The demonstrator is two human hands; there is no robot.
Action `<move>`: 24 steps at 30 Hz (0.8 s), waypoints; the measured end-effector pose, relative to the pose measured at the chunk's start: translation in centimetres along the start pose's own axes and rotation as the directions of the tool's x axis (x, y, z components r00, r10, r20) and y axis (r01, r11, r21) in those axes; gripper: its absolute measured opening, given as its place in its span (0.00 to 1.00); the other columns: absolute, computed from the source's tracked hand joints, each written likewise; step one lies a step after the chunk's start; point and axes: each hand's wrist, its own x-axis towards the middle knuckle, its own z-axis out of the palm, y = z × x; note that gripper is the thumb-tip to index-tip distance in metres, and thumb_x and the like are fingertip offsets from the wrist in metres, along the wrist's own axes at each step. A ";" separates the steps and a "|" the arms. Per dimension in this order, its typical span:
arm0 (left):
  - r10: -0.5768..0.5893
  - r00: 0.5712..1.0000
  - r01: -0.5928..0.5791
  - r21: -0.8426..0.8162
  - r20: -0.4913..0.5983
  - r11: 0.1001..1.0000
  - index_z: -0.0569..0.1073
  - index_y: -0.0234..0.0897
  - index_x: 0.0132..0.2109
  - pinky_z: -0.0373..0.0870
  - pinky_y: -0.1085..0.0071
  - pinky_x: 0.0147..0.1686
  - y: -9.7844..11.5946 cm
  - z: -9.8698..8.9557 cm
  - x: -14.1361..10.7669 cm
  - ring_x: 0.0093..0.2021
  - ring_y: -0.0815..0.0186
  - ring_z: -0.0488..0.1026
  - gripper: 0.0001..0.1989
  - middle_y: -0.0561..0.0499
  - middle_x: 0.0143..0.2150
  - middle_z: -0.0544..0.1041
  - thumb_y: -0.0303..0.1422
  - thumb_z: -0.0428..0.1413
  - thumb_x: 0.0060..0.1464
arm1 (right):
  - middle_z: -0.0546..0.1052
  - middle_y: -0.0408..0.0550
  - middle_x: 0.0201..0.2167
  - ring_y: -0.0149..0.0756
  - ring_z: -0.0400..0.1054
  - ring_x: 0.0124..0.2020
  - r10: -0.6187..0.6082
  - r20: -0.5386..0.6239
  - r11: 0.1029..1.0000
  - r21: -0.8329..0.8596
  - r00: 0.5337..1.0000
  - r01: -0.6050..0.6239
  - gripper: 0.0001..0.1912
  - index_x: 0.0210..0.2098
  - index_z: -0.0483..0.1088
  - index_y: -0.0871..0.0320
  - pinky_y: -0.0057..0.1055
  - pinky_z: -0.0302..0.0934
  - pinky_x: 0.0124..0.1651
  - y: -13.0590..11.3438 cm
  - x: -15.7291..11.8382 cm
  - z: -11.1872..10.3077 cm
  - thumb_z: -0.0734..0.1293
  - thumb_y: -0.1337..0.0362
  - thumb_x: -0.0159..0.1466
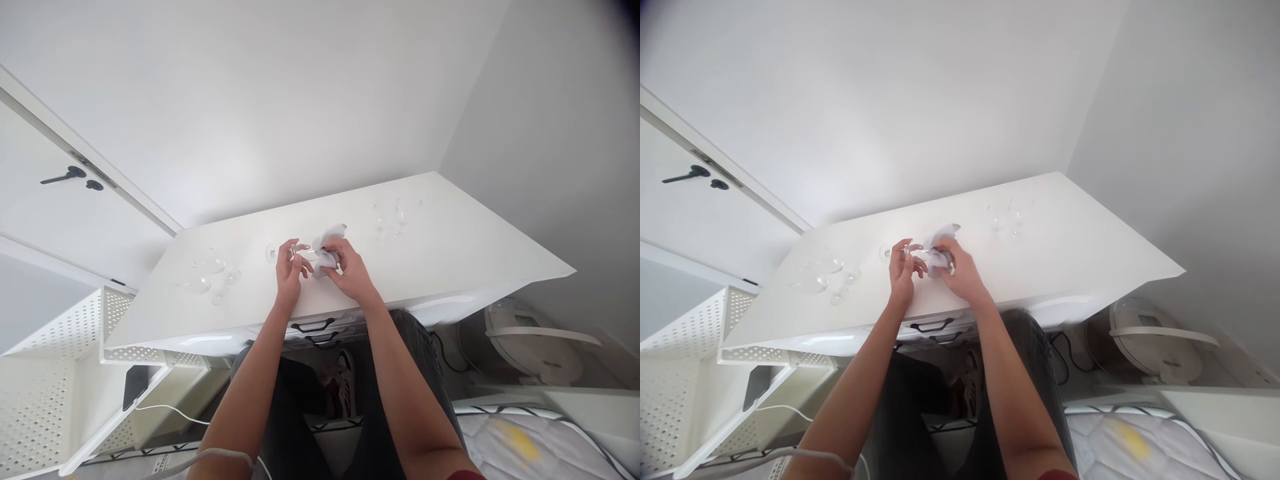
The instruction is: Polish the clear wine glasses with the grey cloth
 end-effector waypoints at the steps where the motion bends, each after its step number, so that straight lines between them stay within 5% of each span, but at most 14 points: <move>1: 0.006 1.000 -0.006 0.006 0.019 1.000 0.73 0.44 0.59 0.69 0.72 0.25 0.0 0.0 0.0 0.28 0.70 0.76 0.24 0.42 0.52 0.79 0.51 0.60 0.64 | 0.76 0.51 0.53 0.44 0.73 0.53 0.015 -0.010 1.000 0.020 1.000 -0.015 0.24 0.57 0.66 0.51 0.40 0.68 0.55 0.1 0.0 0.0 0.69 0.62 0.62; 7: 0.042 0.999 -0.043 0.036 0.034 0.998 0.70 0.45 0.61 0.69 0.70 0.26 0.0 -0.2 0.0 0.29 0.68 0.76 0.23 0.41 0.55 0.79 0.49 0.59 0.66 | 0.76 0.48 0.47 0.42 0.71 0.48 0.016 -0.080 0.996 0.085 0.997 -0.009 0.18 0.52 0.68 0.51 0.39 0.66 0.54 0.0 0.1 -0.5 0.70 0.58 0.63; 12: 0.065 0.997 -0.067 0.082 0.032 0.994 0.70 0.44 0.61 0.74 0.69 0.34 -0.1 -0.4 0.0 0.32 0.68 0.76 0.23 0.41 0.56 0.79 0.48 0.59 0.66 | 0.76 0.48 0.46 0.43 0.69 0.45 0.054 -0.011 0.997 0.057 0.999 -0.053 0.12 0.45 0.66 0.51 0.40 0.66 0.51 0.3 -0.1 -0.7 0.67 0.52 0.68; 16: 0.072 0.997 -0.073 0.102 0.012 0.992 0.68 0.47 0.63 0.73 0.70 0.32 -0.5 -0.6 0.0 0.32 0.70 0.75 0.23 0.44 0.57 0.77 0.51 0.56 0.67 | 0.77 0.52 0.52 0.47 0.70 0.59 -0.009 0.048 0.994 0.110 0.999 0.003 0.09 0.44 0.63 0.51 0.45 0.62 0.62 0.7 -0.2 -0.1 0.64 0.54 0.73; 19: 0.060 0.998 -0.063 0.100 0.034 0.993 0.68 0.49 0.65 0.72 0.71 0.30 -0.8 -0.8 0.0 0.33 0.69 0.74 0.23 0.45 0.53 0.76 0.52 0.52 0.70 | 0.78 0.52 0.55 0.47 0.70 0.63 -0.020 0.172 0.989 0.147 0.985 -0.006 0.13 0.52 0.63 0.50 0.47 0.62 0.66 0.6 -0.3 0.3 0.68 0.59 0.71; 24: 0.107 0.982 -0.128 0.139 0.154 0.982 0.73 0.45 0.62 0.74 0.68 0.35 -1.2 -1.1 0.1 0.38 0.65 0.72 0.24 0.45 0.52 0.74 0.53 0.52 0.69 | 0.70 0.52 0.69 0.48 0.69 0.66 0.014 0.292 0.996 0.080 0.956 -0.039 0.39 0.75 0.51 0.44 0.51 0.65 0.66 -0.3 -0.5 0.8 0.64 0.69 0.69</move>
